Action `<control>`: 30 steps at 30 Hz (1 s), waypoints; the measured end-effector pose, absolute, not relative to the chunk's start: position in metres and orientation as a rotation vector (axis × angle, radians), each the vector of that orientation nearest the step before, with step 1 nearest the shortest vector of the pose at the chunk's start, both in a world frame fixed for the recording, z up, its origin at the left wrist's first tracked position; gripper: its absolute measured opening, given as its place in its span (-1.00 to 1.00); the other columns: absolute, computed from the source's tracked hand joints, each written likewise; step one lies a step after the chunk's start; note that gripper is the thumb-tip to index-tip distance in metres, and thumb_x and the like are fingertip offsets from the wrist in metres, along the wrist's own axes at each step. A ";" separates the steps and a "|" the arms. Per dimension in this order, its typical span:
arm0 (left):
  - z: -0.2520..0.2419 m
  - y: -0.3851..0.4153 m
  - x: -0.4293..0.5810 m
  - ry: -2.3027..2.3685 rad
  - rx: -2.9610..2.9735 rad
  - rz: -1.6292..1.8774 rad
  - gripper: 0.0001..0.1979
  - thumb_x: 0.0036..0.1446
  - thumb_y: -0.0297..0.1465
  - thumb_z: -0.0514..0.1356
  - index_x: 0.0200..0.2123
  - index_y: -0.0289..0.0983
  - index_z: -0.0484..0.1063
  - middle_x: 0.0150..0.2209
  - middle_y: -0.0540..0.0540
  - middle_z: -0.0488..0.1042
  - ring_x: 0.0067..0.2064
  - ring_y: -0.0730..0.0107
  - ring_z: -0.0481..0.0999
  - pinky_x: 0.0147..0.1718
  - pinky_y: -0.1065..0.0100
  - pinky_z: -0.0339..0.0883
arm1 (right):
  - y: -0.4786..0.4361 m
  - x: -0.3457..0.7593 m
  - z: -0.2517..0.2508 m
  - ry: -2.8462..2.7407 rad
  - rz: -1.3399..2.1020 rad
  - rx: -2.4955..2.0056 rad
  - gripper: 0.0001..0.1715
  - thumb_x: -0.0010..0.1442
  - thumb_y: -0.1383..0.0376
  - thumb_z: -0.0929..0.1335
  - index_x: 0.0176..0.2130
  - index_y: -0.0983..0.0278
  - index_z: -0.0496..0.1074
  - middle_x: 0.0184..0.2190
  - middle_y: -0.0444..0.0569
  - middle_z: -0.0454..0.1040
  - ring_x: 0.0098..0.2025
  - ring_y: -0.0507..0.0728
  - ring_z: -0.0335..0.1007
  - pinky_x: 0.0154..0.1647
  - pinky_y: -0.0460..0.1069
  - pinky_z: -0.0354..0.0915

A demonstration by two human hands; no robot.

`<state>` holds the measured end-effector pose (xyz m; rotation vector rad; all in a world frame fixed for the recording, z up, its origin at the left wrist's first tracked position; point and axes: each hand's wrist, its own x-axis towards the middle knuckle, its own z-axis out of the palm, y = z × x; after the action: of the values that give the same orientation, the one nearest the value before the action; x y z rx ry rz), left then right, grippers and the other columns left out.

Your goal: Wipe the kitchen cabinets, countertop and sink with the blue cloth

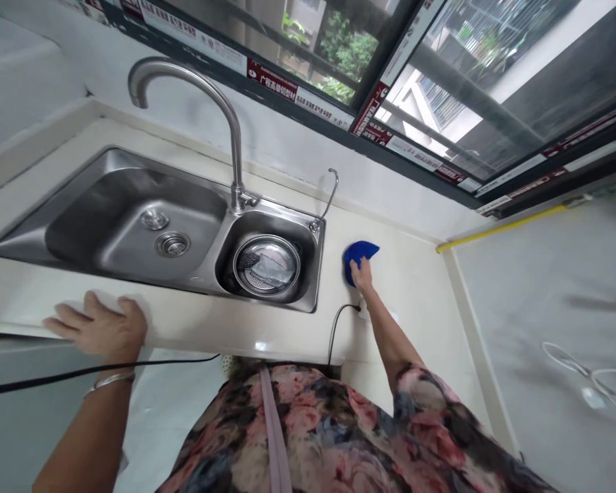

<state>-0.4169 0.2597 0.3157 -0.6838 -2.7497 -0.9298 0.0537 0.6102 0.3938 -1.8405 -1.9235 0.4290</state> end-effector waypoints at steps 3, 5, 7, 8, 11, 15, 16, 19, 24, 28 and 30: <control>0.317 0.260 -0.416 -2.770 -0.679 -0.936 -0.21 0.30 -0.07 0.05 0.38 -0.57 0.16 0.44 -0.64 -0.08 0.48 -0.58 -0.19 0.38 -0.48 -0.29 | 0.600 0.043 0.370 -1.916 0.408 -1.925 -0.33 0.22 0.14 0.22 0.20 0.45 0.34 0.33 0.45 0.28 0.41 0.39 0.14 0.42 0.35 0.05; 0.319 0.261 -0.415 -2.791 -0.648 -0.927 -0.21 0.29 -0.08 0.07 0.38 -0.54 0.15 0.44 -0.61 -0.08 0.48 -0.57 -0.19 0.39 -0.47 -0.28 | 0.588 0.031 0.358 -1.974 0.364 -1.939 -0.35 0.25 0.15 0.21 0.23 0.41 0.32 0.37 0.38 0.24 0.43 0.38 0.10 0.43 0.34 0.02; 0.322 0.262 -0.415 -2.804 -0.639 -0.901 -0.21 0.28 -0.07 0.07 0.38 -0.52 0.15 0.44 -0.60 -0.07 0.48 -0.57 -0.18 0.39 -0.46 -0.29 | 0.574 0.019 0.352 -2.099 0.288 -1.911 -0.36 0.28 0.16 0.18 0.25 0.37 0.30 0.38 0.32 0.25 0.43 0.36 0.10 0.41 0.30 0.07; 0.323 0.262 -0.415 -2.806 -0.646 -0.891 -0.21 0.27 -0.07 0.07 0.38 -0.52 0.15 0.44 -0.60 -0.07 0.48 -0.57 -0.19 0.39 -0.46 -0.29 | 0.565 0.015 0.350 -2.169 0.244 -1.887 -0.37 0.30 0.16 0.17 0.26 0.37 0.29 0.37 0.31 0.25 0.42 0.36 0.11 0.39 0.28 0.09; 0.325 0.262 -0.415 -2.827 -0.674 -0.888 -0.19 0.27 -0.07 0.07 0.37 -0.57 0.13 0.43 -0.64 -0.09 0.47 -0.60 -0.21 0.38 -0.47 -0.31 | 0.533 0.004 0.350 -2.304 0.162 -1.827 -0.39 0.33 0.15 0.15 0.27 0.34 0.27 0.37 0.28 0.25 0.41 0.35 0.11 0.37 0.23 0.10; 0.327 0.261 -0.413 -2.851 -0.670 -0.910 -0.19 0.27 -0.07 0.06 0.38 -0.56 0.12 0.44 -0.62 -0.13 0.48 -0.60 -0.24 0.40 -0.42 -0.32 | 0.484 -0.013 0.358 -2.427 0.164 -1.800 -0.41 0.35 0.17 0.18 0.27 0.33 0.28 0.40 0.26 0.22 0.44 0.37 0.05 0.35 0.22 0.08; 0.328 0.261 -0.412 -2.848 -0.669 -0.917 -0.19 0.29 -0.07 0.05 0.38 -0.56 0.11 0.45 -0.62 -0.14 0.48 -0.59 -0.26 0.40 -0.43 -0.33 | 0.473 -0.018 0.361 -2.500 0.172 -1.778 -0.42 0.35 0.16 0.20 0.26 0.33 0.30 0.39 0.27 0.24 0.45 0.39 0.04 0.35 0.23 0.07; 0.333 0.261 -0.407 -2.861 -0.642 -0.966 -0.22 0.35 -0.08 0.03 0.40 -0.57 0.09 0.46 -0.63 -0.19 0.48 -0.56 -0.30 0.39 -0.43 -0.37 | 0.450 -0.033 0.370 -2.741 0.244 -1.721 -0.52 0.32 0.18 0.27 0.15 0.33 0.41 0.25 0.30 0.41 0.36 0.41 0.20 0.32 0.26 0.06; 0.350 0.262 -0.401 -2.945 -0.585 -1.075 -0.24 0.39 -0.12 0.05 0.41 -0.59 0.07 0.46 -0.65 -0.24 0.49 -0.47 -0.38 0.40 -0.38 -0.43 | 0.444 -0.066 0.377 -2.668 0.643 -1.881 -0.58 0.33 0.15 0.27 0.05 0.30 0.49 0.03 0.28 0.58 0.10 0.43 0.48 0.18 0.27 0.20; 0.354 0.262 -0.401 -2.956 -0.564 -1.146 -0.24 0.39 -0.12 0.07 0.43 -0.56 0.06 0.47 -0.64 -0.26 0.48 -0.52 -0.43 0.35 -0.46 -0.33 | 0.448 -0.109 0.366 -2.396 1.032 -1.858 -0.53 0.30 0.13 0.28 0.07 0.29 0.53 -0.04 0.28 0.62 0.07 0.47 0.52 0.11 0.28 0.30; 0.351 0.263 -0.401 -2.948 -0.511 -1.139 -0.26 0.37 -0.15 0.09 0.43 -0.51 0.09 0.48 -0.60 -0.22 0.49 -0.51 -0.39 0.34 -0.49 -0.23 | 0.449 -0.132 0.359 -2.357 1.120 -1.762 -0.50 0.29 0.08 0.29 0.08 0.25 0.53 -0.09 0.18 0.64 0.04 0.41 0.53 0.08 0.23 0.34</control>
<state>-0.4009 0.2630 0.3511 -0.5111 -2.9481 -1.1389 -0.1317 0.4490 0.3591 -1.7623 -2.3573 1.1197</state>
